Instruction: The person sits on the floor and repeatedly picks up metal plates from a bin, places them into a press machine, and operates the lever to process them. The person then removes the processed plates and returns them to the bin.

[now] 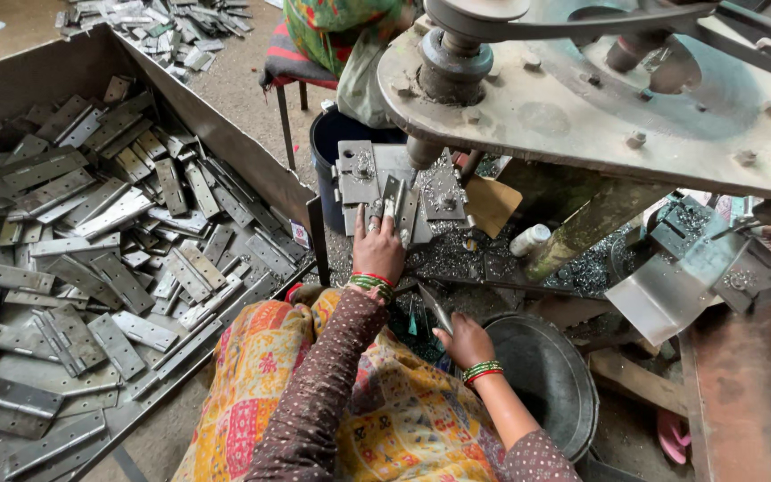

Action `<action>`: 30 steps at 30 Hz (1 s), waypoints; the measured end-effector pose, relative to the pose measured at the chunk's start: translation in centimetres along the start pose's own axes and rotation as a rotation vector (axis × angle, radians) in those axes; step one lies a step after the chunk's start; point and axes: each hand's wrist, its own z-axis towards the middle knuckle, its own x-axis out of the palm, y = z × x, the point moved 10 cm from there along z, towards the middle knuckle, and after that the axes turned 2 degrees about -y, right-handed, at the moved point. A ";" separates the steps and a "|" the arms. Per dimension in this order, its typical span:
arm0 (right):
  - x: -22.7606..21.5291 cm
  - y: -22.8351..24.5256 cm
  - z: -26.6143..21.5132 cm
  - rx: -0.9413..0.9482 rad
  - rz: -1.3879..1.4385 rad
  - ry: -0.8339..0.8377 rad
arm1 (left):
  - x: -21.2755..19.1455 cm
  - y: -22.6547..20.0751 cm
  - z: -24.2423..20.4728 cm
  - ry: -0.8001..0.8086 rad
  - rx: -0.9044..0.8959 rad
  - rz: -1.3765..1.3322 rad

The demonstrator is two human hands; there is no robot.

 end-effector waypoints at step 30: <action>-3.3 0.7 4.8 0.028 -0.105 0.284 | 0.9 0.1 3.7 -0.136 -0.006 -0.010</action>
